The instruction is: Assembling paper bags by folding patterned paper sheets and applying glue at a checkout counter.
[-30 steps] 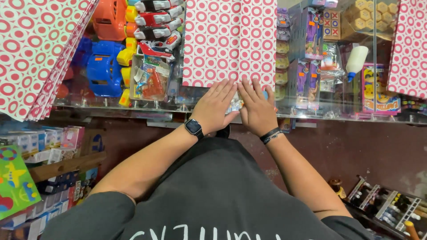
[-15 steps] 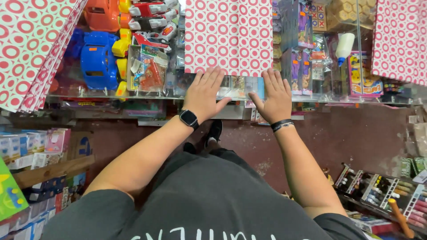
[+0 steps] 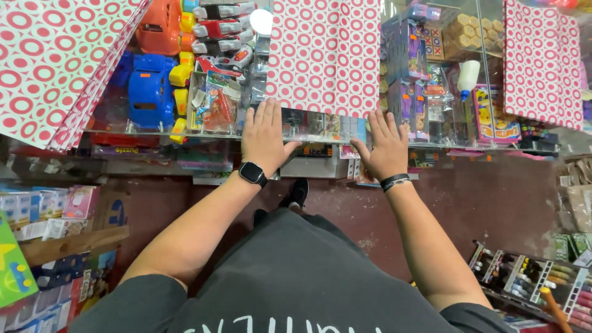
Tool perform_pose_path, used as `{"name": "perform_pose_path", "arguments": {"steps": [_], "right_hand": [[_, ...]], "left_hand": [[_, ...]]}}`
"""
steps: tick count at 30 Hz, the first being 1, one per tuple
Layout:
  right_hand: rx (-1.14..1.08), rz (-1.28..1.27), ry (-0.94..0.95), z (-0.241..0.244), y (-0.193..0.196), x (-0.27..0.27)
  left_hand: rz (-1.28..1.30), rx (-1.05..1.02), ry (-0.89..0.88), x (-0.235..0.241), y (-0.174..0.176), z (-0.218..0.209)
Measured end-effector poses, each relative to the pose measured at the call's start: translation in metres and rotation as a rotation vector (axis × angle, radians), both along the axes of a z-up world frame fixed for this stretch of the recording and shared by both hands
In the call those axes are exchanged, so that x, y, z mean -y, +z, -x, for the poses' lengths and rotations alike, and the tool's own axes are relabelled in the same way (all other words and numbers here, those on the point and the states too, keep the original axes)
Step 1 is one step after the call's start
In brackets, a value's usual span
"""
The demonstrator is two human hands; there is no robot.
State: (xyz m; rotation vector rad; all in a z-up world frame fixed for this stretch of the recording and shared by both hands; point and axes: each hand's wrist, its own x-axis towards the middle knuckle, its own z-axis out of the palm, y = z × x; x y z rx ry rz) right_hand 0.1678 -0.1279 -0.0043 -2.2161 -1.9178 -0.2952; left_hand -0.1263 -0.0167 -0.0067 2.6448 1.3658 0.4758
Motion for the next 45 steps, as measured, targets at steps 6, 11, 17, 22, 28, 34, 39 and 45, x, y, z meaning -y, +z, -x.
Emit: {"name": "perform_pose_path", "arguments": {"steps": [6, 11, 17, 22, 28, 34, 39, 45], "right_hand": [[-0.009, -0.032, -0.038, 0.011, -0.004, 0.024], [0.018, -0.092, -0.059, 0.017, -0.004, 0.048], [-0.462, -0.338, 0.015, 0.006, -0.006, 0.071], [-1.34, -0.238, -0.567, -0.003, -0.018, 0.071], [-1.642, -0.205, -0.532, 0.024, 0.013, 0.054], [-1.631, -0.089, -0.485, 0.011, 0.017, 0.056], [-1.563, -0.178, -0.504, -0.014, 0.051, 0.057], [-1.458, -0.218, -0.473, -0.071, 0.081, 0.062]], "left_hand": [[0.064, -0.054, 0.048, 0.004, 0.02, 0.014], [0.083, 0.066, -0.019, 0.001, 0.016, 0.033], [0.218, 0.278, -0.136, 0.024, 0.029, 0.059], [0.823, 0.288, 0.232, 0.023, 0.051, 0.056], [1.387, 0.748, 0.238, 0.019, 0.043, 0.037], [1.457, 0.897, 0.297, 0.02, 0.038, 0.022], [1.473, 0.956, 0.305, 0.027, 0.025, 0.015], [1.568, 0.984, 0.295, 0.045, 0.006, -0.029]]}}
